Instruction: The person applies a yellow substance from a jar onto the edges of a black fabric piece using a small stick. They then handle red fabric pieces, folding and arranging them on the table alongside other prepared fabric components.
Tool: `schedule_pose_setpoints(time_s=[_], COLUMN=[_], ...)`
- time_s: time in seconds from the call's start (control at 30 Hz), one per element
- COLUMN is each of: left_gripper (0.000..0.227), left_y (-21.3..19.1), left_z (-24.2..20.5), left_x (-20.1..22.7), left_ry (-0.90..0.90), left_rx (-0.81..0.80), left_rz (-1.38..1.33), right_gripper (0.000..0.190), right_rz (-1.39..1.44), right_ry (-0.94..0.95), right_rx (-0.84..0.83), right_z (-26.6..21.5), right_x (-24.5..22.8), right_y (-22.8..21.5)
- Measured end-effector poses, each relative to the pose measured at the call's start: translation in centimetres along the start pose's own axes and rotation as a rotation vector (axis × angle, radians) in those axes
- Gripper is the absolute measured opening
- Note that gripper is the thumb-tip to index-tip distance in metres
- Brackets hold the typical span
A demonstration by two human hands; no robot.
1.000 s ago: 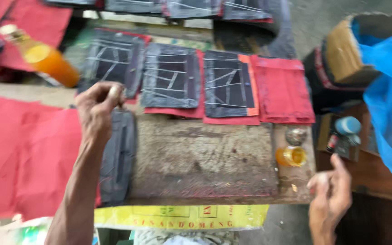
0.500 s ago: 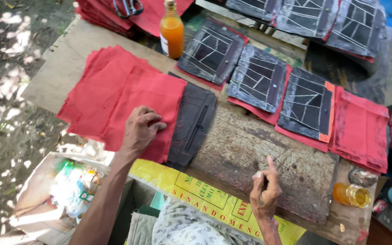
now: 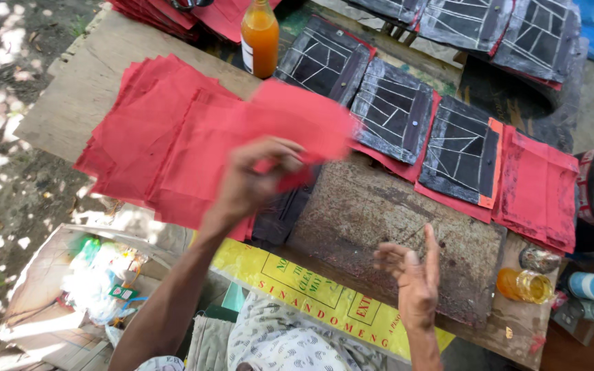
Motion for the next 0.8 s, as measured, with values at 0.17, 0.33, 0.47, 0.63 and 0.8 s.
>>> schedule_pose_setpoints(time_s=[0.17,0.33,0.47,0.63,0.8], left_gripper=[0.016,0.033,0.03,0.046,0.037], left_y=[15.0,16.7,13.1,20.1,21.9], left_z=[-1.3,-3.8,-8.0,-18.5,-13.1], left_x=[2.9,2.9,1.1,8.1,1.0], left_ry=[0.253,0.203,-0.378,-0.888,-0.895], left_rx=[-0.621,-0.527,-0.269,-0.905,0.08], left_rz=[0.094,0.13,0.16,-1.173,-1.325], right_gripper=[0.083,0.091,0.102,0.103,0.105], right_rz=[0.536,0.09,0.138,0.35,0.209], right_ry=[0.135,0.146,0.005,0.002,-0.101], right_rx=[-0.101,0.113,0.103,0.083,0.048], right_z=[2.3,2.3,1.1,0.3,-2.2], right_x=[0.1,4.7,3.0,-2.8,-8.4], right_y=[-2.8,-8.9,-7.9,-5.1,-5.3])
Point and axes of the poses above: each hand's wrist, its own z-axis towards the middle knuckle, its own y-axis out of the palm, x = y × z, the point moved 8 cm from there along z, towards the middle knuckle, and after that the axes turned 5 degrees about y, right-handed, at the moved point
